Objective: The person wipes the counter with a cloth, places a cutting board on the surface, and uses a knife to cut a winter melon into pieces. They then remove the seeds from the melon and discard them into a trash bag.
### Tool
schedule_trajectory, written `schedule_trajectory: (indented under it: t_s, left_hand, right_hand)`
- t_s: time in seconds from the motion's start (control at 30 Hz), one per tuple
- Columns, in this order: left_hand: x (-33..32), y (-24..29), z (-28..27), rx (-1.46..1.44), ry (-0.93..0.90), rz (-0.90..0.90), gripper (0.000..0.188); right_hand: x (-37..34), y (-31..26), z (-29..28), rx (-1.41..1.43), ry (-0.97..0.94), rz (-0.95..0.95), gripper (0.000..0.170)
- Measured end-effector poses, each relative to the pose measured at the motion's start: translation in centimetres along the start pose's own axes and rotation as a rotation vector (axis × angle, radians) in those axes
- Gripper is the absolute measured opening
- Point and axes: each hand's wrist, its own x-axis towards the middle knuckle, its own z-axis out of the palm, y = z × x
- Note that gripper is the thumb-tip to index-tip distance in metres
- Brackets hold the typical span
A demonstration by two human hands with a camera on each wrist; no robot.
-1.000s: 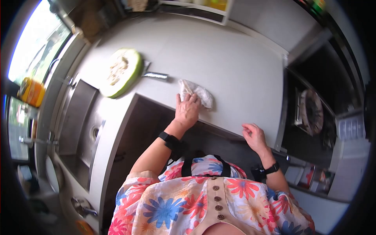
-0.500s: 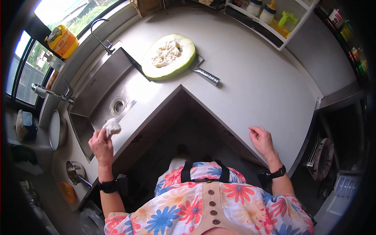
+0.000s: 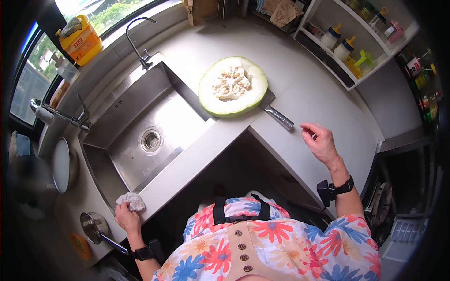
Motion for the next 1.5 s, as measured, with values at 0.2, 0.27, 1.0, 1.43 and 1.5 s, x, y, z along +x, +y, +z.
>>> schedule_trajectory:
  t_s: [0.2,0.27,1.0,1.43,1.5]
  left_hand:
    - [1.5,2.4,-5.9,0.017,-0.307,0.013,0.045]
    - [3.2,3.5,-8.4,-0.079,-0.209,0.099,0.047]
    - [46.2,47.9,-27.3,-0.450,0.108,0.721,0.057]
    - [59.7,58.3,-21.2,-0.575,0.202,0.751,0.075]
    - [60.6,58.3,-22.2,-0.441,0.206,0.728,0.076]
  right_hand:
    - [6.4,-4.6,-2.8,0.420,-0.059,0.188,0.020]
    - [9.8,-6.4,-4.4,0.553,-0.136,0.164,0.023]
    - [54.3,-3.5,19.3,0.981,-0.340,0.559,0.028]
    - [57.0,-1.5,27.2,1.502,-0.349,0.725,0.057]
    - [57.2,-1.5,27.7,1.543,-0.350,0.762,0.058]
